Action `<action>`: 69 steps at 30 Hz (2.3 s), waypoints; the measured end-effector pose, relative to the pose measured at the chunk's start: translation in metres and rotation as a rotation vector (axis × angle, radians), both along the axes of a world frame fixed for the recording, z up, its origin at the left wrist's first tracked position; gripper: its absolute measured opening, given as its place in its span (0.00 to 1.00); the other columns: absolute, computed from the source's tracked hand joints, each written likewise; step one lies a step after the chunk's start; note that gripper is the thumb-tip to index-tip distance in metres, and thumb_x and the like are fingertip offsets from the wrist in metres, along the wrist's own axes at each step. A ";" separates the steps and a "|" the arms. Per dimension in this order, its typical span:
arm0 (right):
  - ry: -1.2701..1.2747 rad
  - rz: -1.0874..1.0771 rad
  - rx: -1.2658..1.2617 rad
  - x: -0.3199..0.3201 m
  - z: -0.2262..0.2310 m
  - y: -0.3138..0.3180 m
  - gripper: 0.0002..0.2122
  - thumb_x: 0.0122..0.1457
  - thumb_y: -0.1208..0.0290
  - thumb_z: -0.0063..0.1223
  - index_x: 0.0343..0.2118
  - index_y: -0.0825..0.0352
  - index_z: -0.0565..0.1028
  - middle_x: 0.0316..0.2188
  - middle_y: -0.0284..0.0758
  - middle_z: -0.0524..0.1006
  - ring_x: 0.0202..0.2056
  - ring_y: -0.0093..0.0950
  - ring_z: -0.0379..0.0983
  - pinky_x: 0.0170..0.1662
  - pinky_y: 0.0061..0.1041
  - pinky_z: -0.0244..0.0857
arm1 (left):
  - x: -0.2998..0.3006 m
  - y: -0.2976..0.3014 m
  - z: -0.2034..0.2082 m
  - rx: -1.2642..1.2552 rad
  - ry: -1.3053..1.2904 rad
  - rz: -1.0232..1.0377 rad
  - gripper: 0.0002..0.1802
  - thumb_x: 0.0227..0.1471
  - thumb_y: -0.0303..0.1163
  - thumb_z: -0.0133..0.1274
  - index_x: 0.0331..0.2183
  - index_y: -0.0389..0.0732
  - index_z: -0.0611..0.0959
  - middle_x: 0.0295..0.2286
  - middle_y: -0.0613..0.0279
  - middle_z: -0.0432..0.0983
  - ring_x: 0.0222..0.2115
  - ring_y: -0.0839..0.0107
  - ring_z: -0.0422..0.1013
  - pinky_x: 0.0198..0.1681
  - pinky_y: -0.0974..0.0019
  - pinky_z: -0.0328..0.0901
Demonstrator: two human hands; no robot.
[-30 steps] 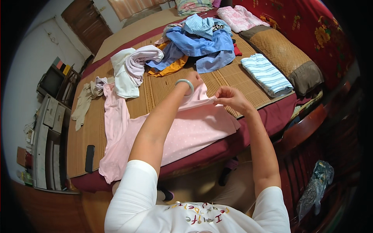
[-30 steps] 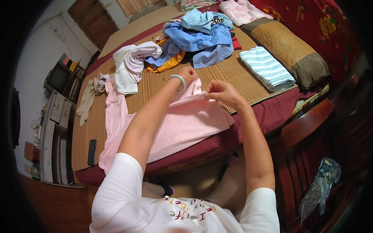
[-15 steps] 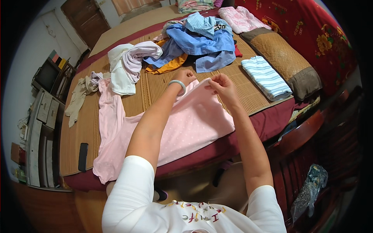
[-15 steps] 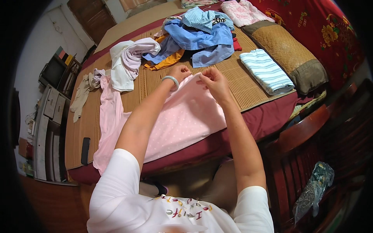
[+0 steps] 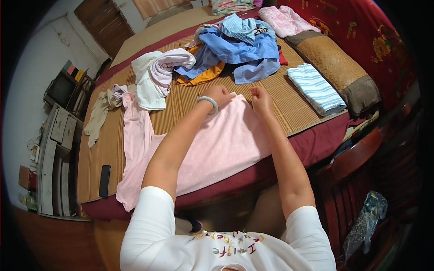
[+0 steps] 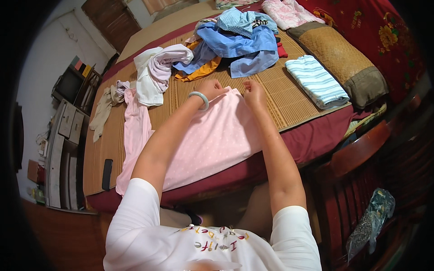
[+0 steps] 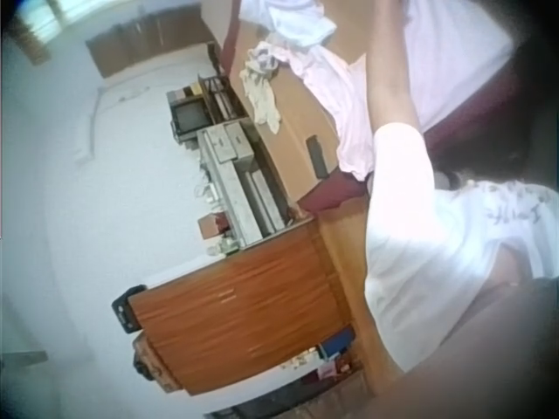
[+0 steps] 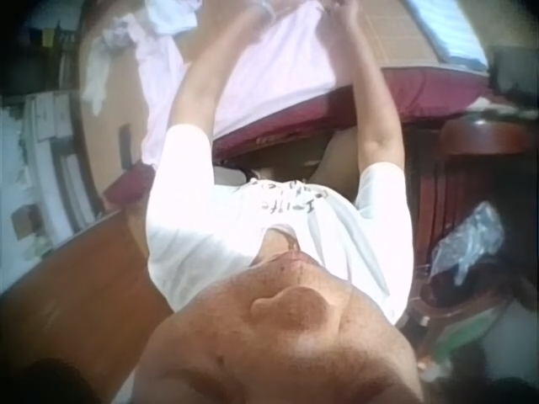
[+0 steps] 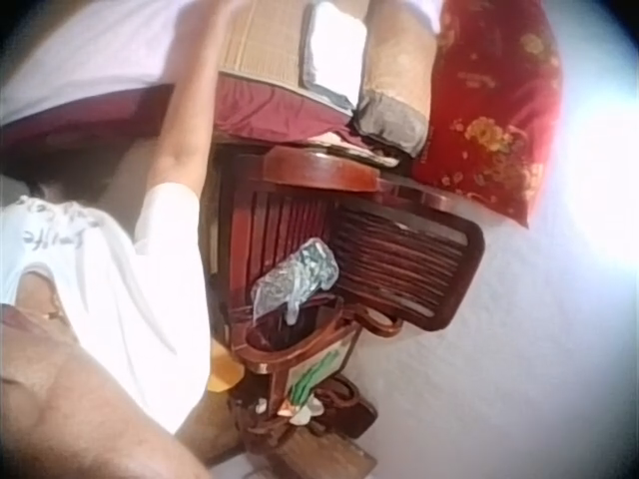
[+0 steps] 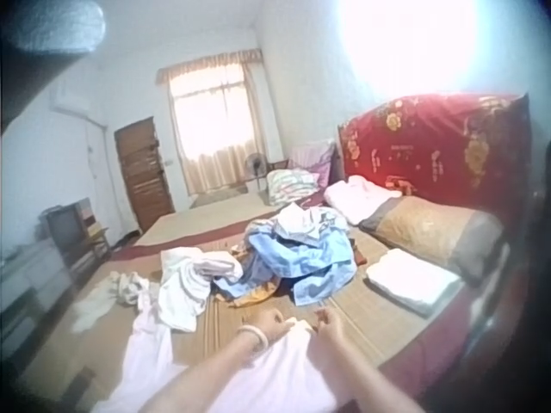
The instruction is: The recorder is folding several items of laundry on a bed covered with cardboard.
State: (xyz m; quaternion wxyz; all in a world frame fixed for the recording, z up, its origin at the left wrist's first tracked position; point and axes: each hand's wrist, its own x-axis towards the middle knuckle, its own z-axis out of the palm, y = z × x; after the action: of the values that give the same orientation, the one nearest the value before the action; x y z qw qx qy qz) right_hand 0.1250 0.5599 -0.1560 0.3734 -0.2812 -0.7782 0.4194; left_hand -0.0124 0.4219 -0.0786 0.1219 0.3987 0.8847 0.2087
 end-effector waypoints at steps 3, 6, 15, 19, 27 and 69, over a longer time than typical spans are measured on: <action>-0.151 0.059 -0.020 0.004 0.014 -0.021 0.10 0.57 0.76 0.55 0.42 0.69 0.78 0.33 0.39 0.81 0.35 0.29 0.78 0.39 0.27 0.69 | -0.009 -0.009 -0.016 0.049 -0.130 -0.133 0.18 0.44 0.46 0.62 0.30 0.41 0.84 0.29 0.52 0.81 0.32 0.56 0.76 0.40 0.59 0.70; -0.210 0.091 -0.048 0.014 0.020 -0.028 0.11 0.57 0.73 0.57 0.42 0.69 0.78 0.32 0.40 0.81 0.35 0.31 0.78 0.39 0.28 0.69 | -0.004 -0.001 -0.025 0.066 -0.009 -0.081 0.17 0.44 0.45 0.63 0.30 0.41 0.84 0.30 0.53 0.81 0.32 0.57 0.77 0.39 0.60 0.70; -0.033 0.051 -0.265 0.011 -0.011 0.009 0.08 0.61 0.75 0.53 0.42 0.69 0.77 0.29 0.34 0.79 0.29 0.23 0.75 0.32 0.23 0.69 | 0.015 0.009 0.000 0.383 -0.427 -0.178 0.12 0.53 0.37 0.60 0.27 0.41 0.76 0.24 0.66 0.75 0.26 0.77 0.70 0.28 0.70 0.64; 0.011 0.121 -0.398 0.011 -0.007 0.013 0.09 0.60 0.74 0.54 0.42 0.69 0.77 0.28 0.32 0.79 0.28 0.19 0.74 0.30 0.20 0.67 | 0.012 -0.037 0.011 0.202 -0.822 -0.609 0.08 0.51 0.27 0.62 0.35 0.39 0.80 0.27 0.73 0.76 0.27 0.85 0.69 0.30 0.78 0.64; -0.467 0.059 0.106 0.010 0.029 -0.034 0.14 0.46 0.59 0.63 0.31 0.65 0.82 0.30 0.43 0.81 0.33 0.41 0.79 0.36 0.37 0.71 | 0.014 -0.081 0.012 -0.136 -0.902 -0.401 0.14 0.52 0.28 0.62 0.41 0.37 0.81 0.28 0.71 0.77 0.25 0.83 0.69 0.29 0.78 0.64; -0.321 0.157 0.693 0.047 0.037 -0.065 0.09 0.52 0.65 0.56 0.29 0.67 0.77 0.32 0.41 0.76 0.35 0.42 0.75 0.40 0.40 0.69 | 0.020 0.025 -0.028 0.063 0.040 0.090 0.21 0.54 0.50 0.57 0.34 0.41 0.84 0.35 0.50 0.80 0.38 0.51 0.75 0.43 0.54 0.68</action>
State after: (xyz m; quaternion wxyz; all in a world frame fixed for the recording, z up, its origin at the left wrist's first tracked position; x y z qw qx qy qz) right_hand 0.1720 0.4948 -0.1192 0.2865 -0.1400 -0.9414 0.1097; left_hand 0.0075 0.4473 -0.1066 0.0823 0.3662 0.8969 0.2337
